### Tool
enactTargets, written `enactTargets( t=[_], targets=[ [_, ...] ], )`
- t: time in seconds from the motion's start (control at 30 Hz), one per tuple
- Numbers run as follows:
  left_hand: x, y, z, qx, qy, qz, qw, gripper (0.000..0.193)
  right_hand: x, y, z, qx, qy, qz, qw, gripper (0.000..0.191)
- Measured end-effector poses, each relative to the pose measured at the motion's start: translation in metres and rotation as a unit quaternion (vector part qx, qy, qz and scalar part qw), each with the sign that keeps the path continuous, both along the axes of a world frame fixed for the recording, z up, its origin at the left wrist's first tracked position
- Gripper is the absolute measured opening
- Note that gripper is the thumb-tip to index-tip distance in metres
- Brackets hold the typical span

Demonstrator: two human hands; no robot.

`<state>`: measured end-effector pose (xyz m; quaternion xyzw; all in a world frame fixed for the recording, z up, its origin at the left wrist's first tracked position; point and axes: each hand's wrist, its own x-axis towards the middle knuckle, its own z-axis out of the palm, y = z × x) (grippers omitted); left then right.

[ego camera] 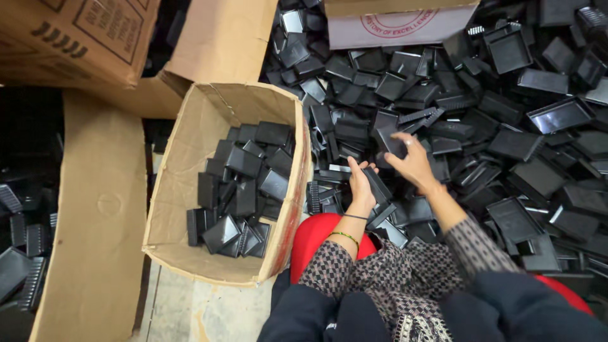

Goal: The person sits on the floor and repeatedly picks up small black plastic components from a large pile, inspects them, and places them into a cardboard box. The task involves continuous sorting and handling of identical parts.

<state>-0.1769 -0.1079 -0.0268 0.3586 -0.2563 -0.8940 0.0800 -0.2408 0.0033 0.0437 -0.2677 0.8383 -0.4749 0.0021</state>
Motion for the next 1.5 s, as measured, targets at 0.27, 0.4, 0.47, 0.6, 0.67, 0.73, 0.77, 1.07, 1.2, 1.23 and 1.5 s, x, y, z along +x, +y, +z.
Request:
enactTargets(
  t=[0.27, 0.4, 0.47, 0.6, 0.67, 0.73, 0.77, 1.07, 1.2, 1.23, 1.5],
  targets=[
    [0.005, 0.005, -0.011, -0.027, 0.015, -0.022, 0.999, 0.076, 0.076, 0.033, -0.053, -0.148, -0.262, 0.084, 0.95, 0.054],
    [0.015, -0.008, -0.007, 0.084, 0.036, 0.0, 0.996, 0.082, 0.097, 0.042, -0.05, -0.002, -0.019, 0.1, 0.995, 0.059],
    [0.017, -0.01, -0.007, 0.156, 0.02, -0.005, 0.988, 0.085, 0.108, 0.048, -0.041, 0.031, 0.064, 0.145, 0.987, 0.07],
    [0.018, -0.007, -0.011, -0.045, 0.029, -0.048, 0.997, 0.083, 0.126, 0.052, -0.015, 0.041, 0.072, 0.069, 0.994, 0.049],
    [0.018, -0.009, -0.01, -0.322, 0.032, -0.034, 0.946, 0.094, 0.131, 0.051, -0.001, 0.053, 0.024, 0.02, 0.998, 0.044],
    [0.017, -0.015, -0.006, -0.294, 0.181, -0.006, 0.939, 0.084, 0.133, 0.048, 0.013, 0.023, 0.091, 0.058, 0.994, 0.041],
    [0.017, -0.021, -0.003, -0.274, 0.227, 0.018, 0.934, 0.081, 0.134, 0.047, 0.022, 0.007, 0.125, 0.077, 0.989, 0.039],
    [0.043, -0.036, 0.006, 0.116, 0.2, 0.024, 0.973, 0.061, 0.136, -0.085, 0.16, -0.192, 0.148, 0.257, 0.936, 0.063],
    [0.033, -0.033, -0.011, 0.006, 0.026, 0.08, 0.996, 0.065, 0.072, -0.148, 0.164, -0.154, 0.202, 0.116, 0.96, 0.05],
    [0.026, -0.033, -0.013, -0.02, -0.015, 0.095, 0.995, 0.067, 0.052, -0.147, 0.15, -0.149, 0.176, 0.038, 0.972, 0.043],
    [0.003, -0.014, -0.019, -0.059, -0.056, 0.017, 0.997, 0.063, 0.02, -0.033, -0.004, 0.383, 0.135, -0.076, 0.911, 0.04]
  ],
)
